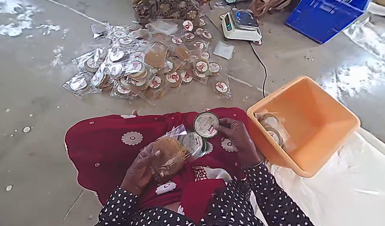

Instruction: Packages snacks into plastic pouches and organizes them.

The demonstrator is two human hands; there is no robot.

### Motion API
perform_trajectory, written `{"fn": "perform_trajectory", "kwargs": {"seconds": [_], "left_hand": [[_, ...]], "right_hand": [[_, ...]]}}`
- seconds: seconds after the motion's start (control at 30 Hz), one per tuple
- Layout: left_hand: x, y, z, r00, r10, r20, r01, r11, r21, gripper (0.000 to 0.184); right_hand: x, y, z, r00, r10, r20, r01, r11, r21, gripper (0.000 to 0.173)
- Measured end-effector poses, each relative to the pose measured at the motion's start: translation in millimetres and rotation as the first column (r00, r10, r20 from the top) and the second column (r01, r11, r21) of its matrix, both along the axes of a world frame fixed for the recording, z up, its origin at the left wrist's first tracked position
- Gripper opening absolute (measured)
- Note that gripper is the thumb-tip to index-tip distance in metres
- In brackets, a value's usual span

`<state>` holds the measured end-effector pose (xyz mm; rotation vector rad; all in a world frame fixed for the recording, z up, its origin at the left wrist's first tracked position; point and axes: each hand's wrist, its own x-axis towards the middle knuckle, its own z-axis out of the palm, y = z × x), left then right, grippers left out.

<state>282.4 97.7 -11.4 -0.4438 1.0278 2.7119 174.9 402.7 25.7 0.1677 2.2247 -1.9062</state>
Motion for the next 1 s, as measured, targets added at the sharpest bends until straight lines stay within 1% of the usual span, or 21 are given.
{"fn": "perform_trajectory", "kwargs": {"seconds": [0.07,0.13,0.3,0.4,0.53,0.67,0.8,0.87,0.97,1.0], "left_hand": [[0,1,-4,1.0,-0.027,0.007,0.027,0.999,-0.024,0.037],[0,3,-4,0.999,-0.041,-0.001,0.041,0.999,-0.026,0.037],[1,5,-3,0.999,-0.036,-0.032,0.036,0.999,0.002,0.036],[2,6,-2,0.999,-0.021,-0.03,0.021,1.0,-0.011,0.035],[2,11,3,1.0,0.001,0.013,0.0,0.995,-0.095,0.032],[-3,22,11,0.994,0.057,0.096,-0.034,0.973,-0.229,0.029],[-5,32,22,0.995,0.076,0.061,-0.052,0.942,-0.333,0.034],[-5,35,24,0.995,0.09,0.044,-0.068,0.925,-0.373,0.034],[-5,36,24,0.994,0.108,0.033,-0.083,0.895,-0.439,0.038],[-5,36,23,0.993,0.113,0.038,-0.083,0.887,-0.454,0.039]], "right_hand": [[5,3,7,1.0,-0.024,-0.001,0.023,0.996,-0.082,0.006],[8,4,14,1.0,-0.014,0.004,0.014,0.993,-0.114,0.004],[15,-1,19,0.996,0.063,0.063,-0.06,0.996,-0.059,0.004],[19,-1,20,0.987,0.104,0.121,-0.095,0.992,-0.08,0.005],[23,3,23,0.98,0.108,0.164,-0.083,0.984,-0.155,0.008],[23,6,26,0.971,0.182,0.158,-0.166,0.98,-0.108,0.008],[23,6,28,0.946,0.269,0.182,-0.257,0.963,-0.085,0.009],[21,9,27,0.928,0.307,0.212,-0.286,0.95,-0.123,0.009],[17,16,19,0.89,0.38,0.254,-0.331,0.919,-0.214,0.008],[16,16,18,0.879,0.396,0.267,-0.344,0.913,-0.221,0.008]]}}
